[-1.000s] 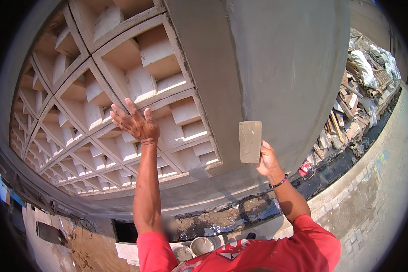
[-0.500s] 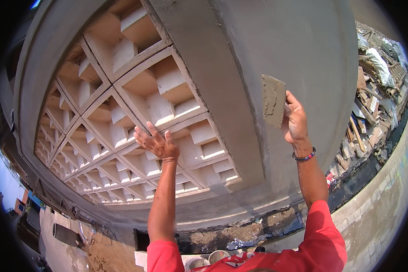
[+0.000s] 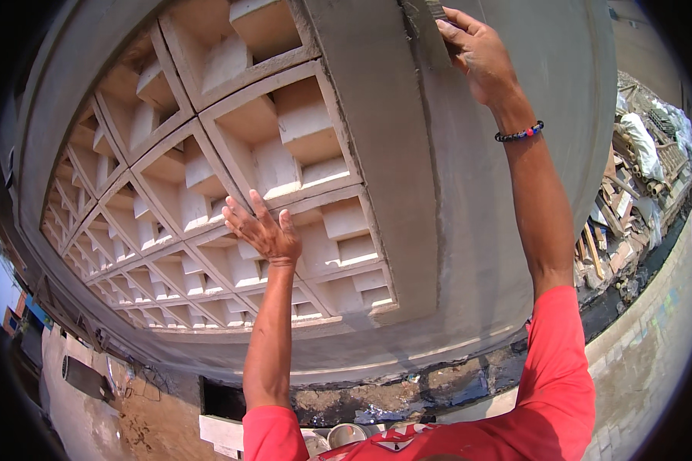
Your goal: The person applies plaster to a ceiling using a trowel, smoothing the surface along the edges of a decorative grid. The person repeatedly scoops plaster from a bucket and spreads it across the ceiling area.
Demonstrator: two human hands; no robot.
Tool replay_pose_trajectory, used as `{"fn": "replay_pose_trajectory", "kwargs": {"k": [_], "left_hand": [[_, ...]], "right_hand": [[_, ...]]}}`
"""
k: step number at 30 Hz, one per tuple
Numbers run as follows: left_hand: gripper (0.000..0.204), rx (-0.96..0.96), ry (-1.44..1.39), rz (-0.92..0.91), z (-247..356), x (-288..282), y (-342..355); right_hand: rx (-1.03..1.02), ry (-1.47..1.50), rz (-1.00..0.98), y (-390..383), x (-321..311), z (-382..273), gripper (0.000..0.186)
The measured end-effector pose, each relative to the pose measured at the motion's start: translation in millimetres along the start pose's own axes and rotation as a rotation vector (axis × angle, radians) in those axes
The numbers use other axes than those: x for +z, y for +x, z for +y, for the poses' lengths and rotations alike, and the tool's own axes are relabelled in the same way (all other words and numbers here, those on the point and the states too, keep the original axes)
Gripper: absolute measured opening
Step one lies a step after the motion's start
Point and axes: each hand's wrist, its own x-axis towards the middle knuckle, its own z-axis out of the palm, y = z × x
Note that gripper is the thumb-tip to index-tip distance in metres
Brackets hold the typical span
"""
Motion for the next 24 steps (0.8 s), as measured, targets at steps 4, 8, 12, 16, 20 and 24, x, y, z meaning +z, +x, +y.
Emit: {"fn": "replay_pose_trajectory", "kwargs": {"k": [4, 8, 12, 16, 20, 24], "left_hand": [[0.066, -0.004, 0.011, -0.001, -2, 0, -2], [0.067, -0.021, -0.015, -0.008, 2, 3, -2], [0.067, -0.017, -0.005, -0.018, -2, 0, -2], [0.067, -0.006, -0.009, -0.008, -3, 1, -1], [0.066, -0.009, -0.017, 0.006, -2, 3, -1], [0.065, 0.004, -0.013, 0.011, -5, -1, -2]], "right_hand": [[0.047, -0.04, -0.029, -39, 8, 4, 0.038], [0.114, -0.036, 0.011, -85, 4, 25, 0.04], [0.226, -0.05, -0.05, -134, -4, 46, 0.042], [0.38, 0.032, -0.087, -199, -24, 76, 0.041], [0.46, 0.027, -0.045, -214, -45, 61, 0.04], [0.101, -0.123, -0.087, -131, -27, -4, 0.039]]}}
